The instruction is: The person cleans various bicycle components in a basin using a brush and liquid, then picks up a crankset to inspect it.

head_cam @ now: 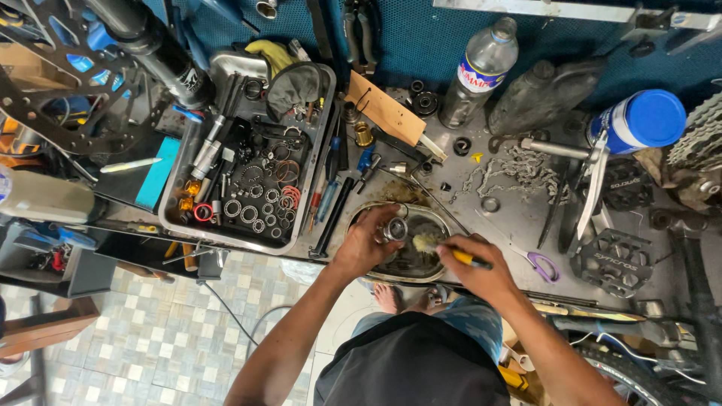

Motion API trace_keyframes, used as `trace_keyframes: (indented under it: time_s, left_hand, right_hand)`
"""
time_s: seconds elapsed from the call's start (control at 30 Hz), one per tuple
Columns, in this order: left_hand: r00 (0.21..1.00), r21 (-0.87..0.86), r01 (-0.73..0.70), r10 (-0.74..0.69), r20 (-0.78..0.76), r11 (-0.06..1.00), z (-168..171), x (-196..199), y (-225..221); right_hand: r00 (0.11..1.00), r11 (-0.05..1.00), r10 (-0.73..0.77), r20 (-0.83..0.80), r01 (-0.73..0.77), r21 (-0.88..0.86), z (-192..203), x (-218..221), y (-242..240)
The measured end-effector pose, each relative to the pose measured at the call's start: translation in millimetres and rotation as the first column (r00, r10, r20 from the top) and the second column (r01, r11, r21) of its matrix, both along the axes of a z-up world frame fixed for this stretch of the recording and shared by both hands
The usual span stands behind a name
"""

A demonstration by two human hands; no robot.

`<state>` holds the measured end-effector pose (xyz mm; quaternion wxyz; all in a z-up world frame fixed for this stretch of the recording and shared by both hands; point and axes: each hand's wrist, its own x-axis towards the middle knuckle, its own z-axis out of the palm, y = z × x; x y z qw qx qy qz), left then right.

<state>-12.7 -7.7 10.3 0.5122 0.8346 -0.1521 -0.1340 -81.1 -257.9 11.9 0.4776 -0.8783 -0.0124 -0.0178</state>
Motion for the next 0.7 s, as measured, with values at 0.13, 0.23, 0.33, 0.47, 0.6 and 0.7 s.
trace_keyframes:
  time_s: [0.13,0.23,0.33,0.47,0.6,0.7]
  left_hand:
    - [0.995,-0.083,0.008,0.0,0.099,0.997,-2,-2,0]
    - [0.991,-0.051,0.029,-0.022,0.134,0.998,-2,-4,-2]
    - [0.986,0.033,-0.04,0.034,0.162,0.999,-2,-4,-1]
    - [0.958,0.001,-0.011,0.01,0.285,1.0,-2,-4,1]
    - [0.968,0.022,-0.013,0.007,0.251,1.0,0,-4,-3]
    - [0.937,-0.009,-0.022,0.024,0.35,1.0,2,-5,1]
  right_hand:
    - [0.975,0.984,-0.029,-0.222,0.066,0.163,9,13,5]
    - [0.997,0.962,0.062,-0.054,-0.046,0.27,18,9,25]
    - [0.986,0.998,0.056,0.156,-0.054,-0.011,30,17,29]
    - [0.996,0.997,-0.027,0.081,0.033,-0.074,41,17,34]
    - [0.975,0.97,-0.165,-0.15,0.188,0.152,41,16,49]
    - [0.958,0.985,-0.161,-0.237,0.143,-0.093,49,23,38]
